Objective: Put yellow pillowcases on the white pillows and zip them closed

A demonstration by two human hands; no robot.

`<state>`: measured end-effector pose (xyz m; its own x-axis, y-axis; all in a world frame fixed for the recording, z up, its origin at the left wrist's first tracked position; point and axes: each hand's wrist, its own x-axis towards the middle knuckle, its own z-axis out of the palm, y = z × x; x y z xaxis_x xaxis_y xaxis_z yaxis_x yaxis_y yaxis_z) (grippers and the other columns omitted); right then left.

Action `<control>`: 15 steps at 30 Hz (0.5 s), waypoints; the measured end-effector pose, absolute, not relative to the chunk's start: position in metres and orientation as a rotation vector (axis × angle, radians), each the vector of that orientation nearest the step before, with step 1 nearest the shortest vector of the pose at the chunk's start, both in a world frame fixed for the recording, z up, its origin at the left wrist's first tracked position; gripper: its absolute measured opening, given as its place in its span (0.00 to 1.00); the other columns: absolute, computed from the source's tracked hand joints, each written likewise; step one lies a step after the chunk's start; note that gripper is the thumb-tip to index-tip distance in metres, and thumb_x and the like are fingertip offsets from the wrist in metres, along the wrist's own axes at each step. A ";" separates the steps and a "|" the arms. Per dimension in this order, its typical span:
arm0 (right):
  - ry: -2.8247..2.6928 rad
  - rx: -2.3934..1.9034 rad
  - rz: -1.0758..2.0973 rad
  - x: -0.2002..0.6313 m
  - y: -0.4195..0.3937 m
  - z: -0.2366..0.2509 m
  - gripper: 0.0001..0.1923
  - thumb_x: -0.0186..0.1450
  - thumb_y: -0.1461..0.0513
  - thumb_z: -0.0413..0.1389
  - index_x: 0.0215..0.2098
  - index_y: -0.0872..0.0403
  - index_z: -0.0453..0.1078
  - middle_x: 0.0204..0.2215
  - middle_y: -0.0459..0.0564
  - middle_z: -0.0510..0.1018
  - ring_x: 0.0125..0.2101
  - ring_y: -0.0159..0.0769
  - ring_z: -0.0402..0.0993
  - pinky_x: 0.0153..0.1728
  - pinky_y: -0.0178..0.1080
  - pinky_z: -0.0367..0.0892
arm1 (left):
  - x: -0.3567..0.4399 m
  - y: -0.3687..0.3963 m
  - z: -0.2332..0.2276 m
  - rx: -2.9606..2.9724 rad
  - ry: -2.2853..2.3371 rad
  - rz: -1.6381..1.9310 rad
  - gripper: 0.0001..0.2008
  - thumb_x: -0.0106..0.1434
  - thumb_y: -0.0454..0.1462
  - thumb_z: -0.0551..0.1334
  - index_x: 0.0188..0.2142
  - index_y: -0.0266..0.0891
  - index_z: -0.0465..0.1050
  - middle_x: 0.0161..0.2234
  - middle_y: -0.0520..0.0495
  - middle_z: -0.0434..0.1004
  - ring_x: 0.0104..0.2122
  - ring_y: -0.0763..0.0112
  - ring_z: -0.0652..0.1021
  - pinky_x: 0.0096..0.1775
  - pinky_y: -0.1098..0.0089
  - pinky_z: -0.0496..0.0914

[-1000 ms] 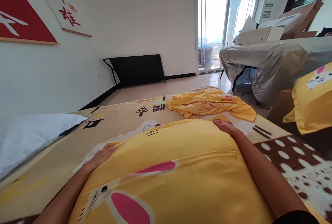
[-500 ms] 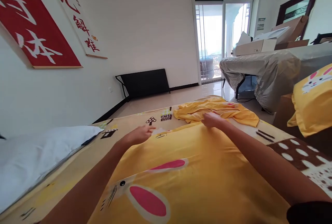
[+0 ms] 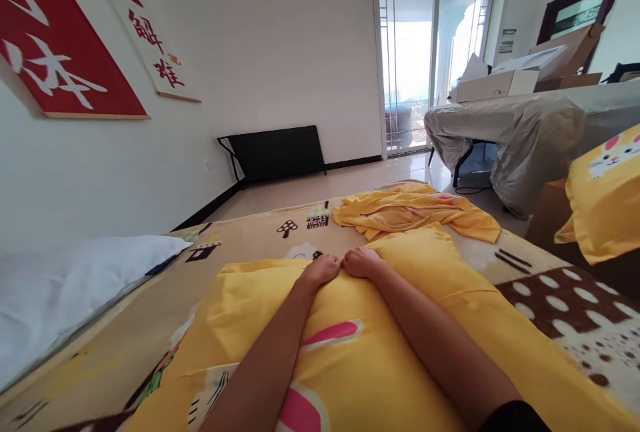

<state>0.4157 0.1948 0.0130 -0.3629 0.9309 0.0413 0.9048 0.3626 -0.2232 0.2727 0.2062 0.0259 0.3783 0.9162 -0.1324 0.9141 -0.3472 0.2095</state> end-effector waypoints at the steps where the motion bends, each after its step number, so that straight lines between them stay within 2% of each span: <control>1: -2.469 -1.653 0.243 0.419 0.195 0.017 0.22 0.68 0.56 0.42 0.37 0.56 0.76 0.39 0.59 0.79 0.40 0.45 0.75 0.40 0.43 0.67 | 0.272 0.206 0.030 2.386 1.620 0.024 0.14 0.65 0.44 0.56 0.44 0.39 0.71 0.46 0.44 0.73 0.43 0.66 0.74 0.46 0.60 0.70; 4: -2.500 -1.573 0.252 0.438 0.192 0.031 0.21 0.68 0.56 0.42 0.36 0.55 0.76 0.38 0.56 0.80 0.39 0.41 0.75 0.41 0.39 0.66 | 0.257 0.203 0.043 2.392 1.578 0.090 0.19 0.66 0.49 0.52 0.42 0.38 0.72 0.44 0.44 0.75 0.45 0.63 0.75 0.49 0.58 0.68; 8: -2.445 -1.514 0.297 0.489 0.186 0.039 0.20 0.67 0.54 0.43 0.41 0.51 0.75 0.41 0.50 0.79 0.41 0.39 0.74 0.44 0.37 0.64 | 0.193 0.200 0.045 2.374 1.574 0.182 0.29 0.66 0.52 0.40 0.47 0.41 0.73 0.52 0.47 0.74 0.52 0.60 0.72 0.54 0.66 0.63; 11: -2.312 -1.566 0.435 0.537 0.186 0.028 0.25 0.66 0.48 0.42 0.43 0.52 0.75 0.42 0.50 0.79 0.42 0.42 0.74 0.45 0.41 0.65 | 0.130 0.203 0.026 2.268 1.704 0.125 0.31 0.63 0.51 0.40 0.53 0.38 0.70 0.56 0.46 0.69 0.56 0.60 0.69 0.57 0.66 0.60; 15: -2.091 -1.707 0.645 0.590 0.189 -0.003 0.33 0.65 0.42 0.39 0.53 0.52 0.70 0.54 0.51 0.72 0.53 0.45 0.67 0.56 0.44 0.58 | 0.059 0.214 -0.011 2.172 1.846 0.057 0.34 0.58 0.48 0.42 0.55 0.32 0.67 0.59 0.43 0.64 0.59 0.57 0.65 0.59 0.63 0.57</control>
